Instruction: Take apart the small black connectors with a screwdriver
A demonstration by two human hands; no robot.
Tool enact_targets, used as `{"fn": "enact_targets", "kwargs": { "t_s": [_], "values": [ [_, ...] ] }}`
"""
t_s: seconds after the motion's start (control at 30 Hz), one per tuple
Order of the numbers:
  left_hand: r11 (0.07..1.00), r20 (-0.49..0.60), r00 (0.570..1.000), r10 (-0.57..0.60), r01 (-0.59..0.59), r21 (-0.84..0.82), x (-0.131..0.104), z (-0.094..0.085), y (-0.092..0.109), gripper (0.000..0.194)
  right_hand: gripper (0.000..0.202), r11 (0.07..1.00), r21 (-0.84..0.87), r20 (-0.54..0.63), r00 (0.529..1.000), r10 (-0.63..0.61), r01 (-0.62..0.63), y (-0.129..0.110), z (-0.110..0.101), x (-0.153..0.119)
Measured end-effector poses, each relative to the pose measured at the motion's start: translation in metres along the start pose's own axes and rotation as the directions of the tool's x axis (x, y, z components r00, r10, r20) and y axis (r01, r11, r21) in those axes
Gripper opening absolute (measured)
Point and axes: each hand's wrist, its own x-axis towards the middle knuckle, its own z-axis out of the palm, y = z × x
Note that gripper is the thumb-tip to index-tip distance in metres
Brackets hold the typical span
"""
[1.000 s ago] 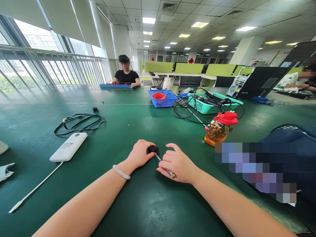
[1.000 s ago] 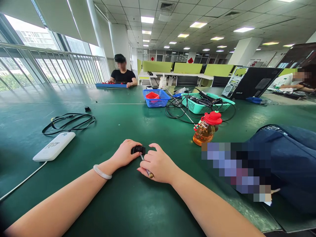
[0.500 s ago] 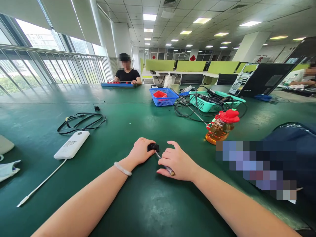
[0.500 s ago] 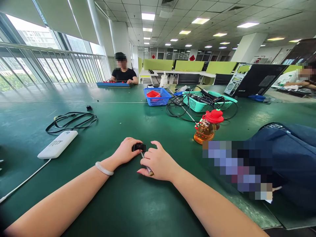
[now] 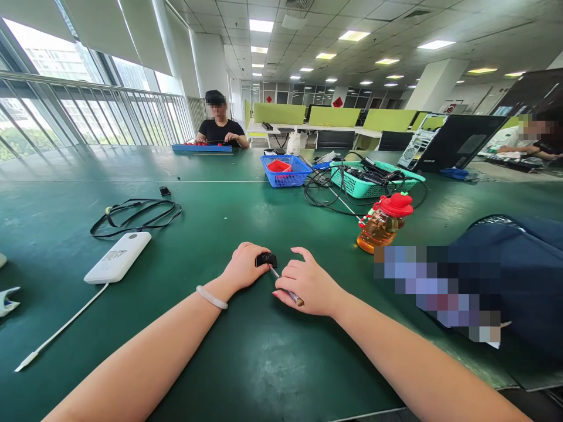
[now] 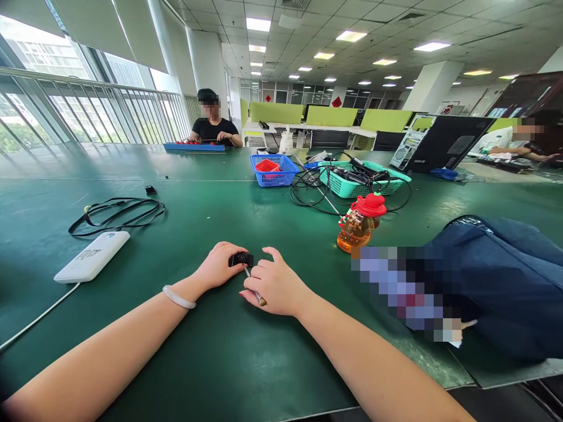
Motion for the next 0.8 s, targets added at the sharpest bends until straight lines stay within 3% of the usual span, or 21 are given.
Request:
{"fn": "enact_targets", "kwargs": {
  "t_s": [0.8],
  "values": [
    [1.0, -0.003, 1.0, -0.005, 0.005, 0.017, -0.0019, -0.001, 0.0028, 0.031, 0.021, 1.0, 0.01, -0.017, 1.0, 0.014, -0.014, -0.001, -0.0007, -0.0001]
  ]
}}
